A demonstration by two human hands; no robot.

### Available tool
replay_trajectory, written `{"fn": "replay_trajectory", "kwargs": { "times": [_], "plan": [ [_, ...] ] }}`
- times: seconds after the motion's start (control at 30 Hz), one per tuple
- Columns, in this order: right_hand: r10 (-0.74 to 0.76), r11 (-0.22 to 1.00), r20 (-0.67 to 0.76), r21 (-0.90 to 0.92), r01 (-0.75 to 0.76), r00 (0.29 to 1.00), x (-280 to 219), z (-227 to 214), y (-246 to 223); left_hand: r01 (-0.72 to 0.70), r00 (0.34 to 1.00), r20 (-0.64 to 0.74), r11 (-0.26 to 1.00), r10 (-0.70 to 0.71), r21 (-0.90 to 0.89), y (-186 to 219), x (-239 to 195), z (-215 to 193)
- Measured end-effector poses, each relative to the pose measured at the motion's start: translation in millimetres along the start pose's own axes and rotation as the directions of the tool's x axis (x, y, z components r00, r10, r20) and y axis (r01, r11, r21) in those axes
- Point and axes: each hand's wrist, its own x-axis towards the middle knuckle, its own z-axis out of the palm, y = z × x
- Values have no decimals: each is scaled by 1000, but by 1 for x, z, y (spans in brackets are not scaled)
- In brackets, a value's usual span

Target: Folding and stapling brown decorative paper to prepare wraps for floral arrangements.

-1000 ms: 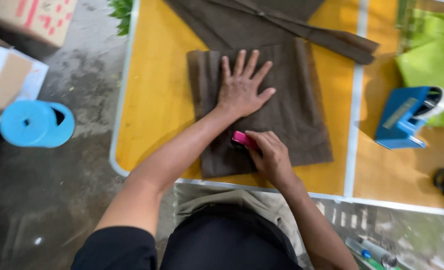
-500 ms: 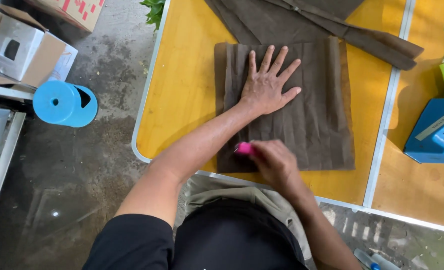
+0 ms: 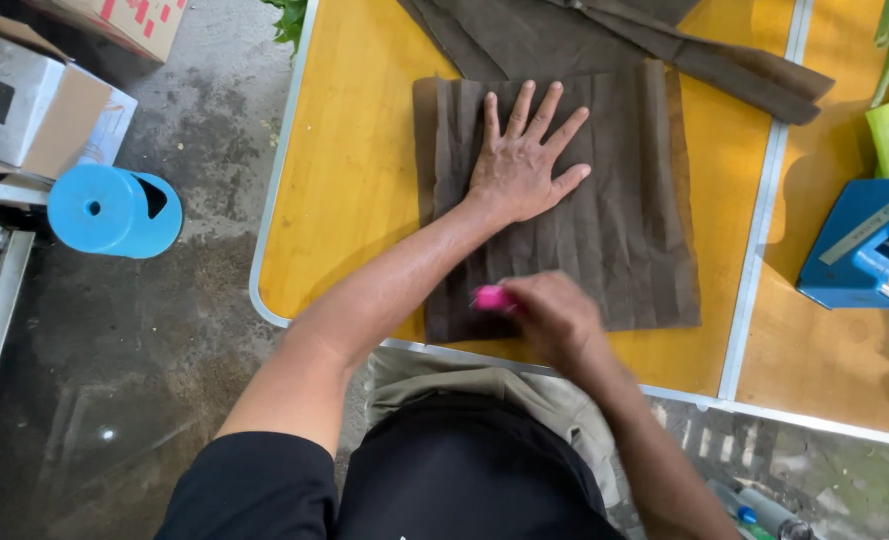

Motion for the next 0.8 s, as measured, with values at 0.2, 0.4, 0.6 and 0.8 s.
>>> {"fn": "replay_trajectory", "kwargs": {
  "times": [0.2,0.4,0.6,0.8],
  "plan": [
    [64,998,12,-24,-64,998,-1,1,4,0,1000,-30,1000,-1,-22,-1,0,5],
    [-140,963,183,255,90,973,24,35,-79,-14,1000,-19,999,13,-42,0,-1,4],
    [91,993,-17,-80,-92,996,18,27,-48,-38,992,-120,998,31,-57,-3,0,12],
    [515,769,-266,-276,-576,815,-63,-13,9,-36,993,-114,998,30,-50,-3,1,15]
  ]
}}
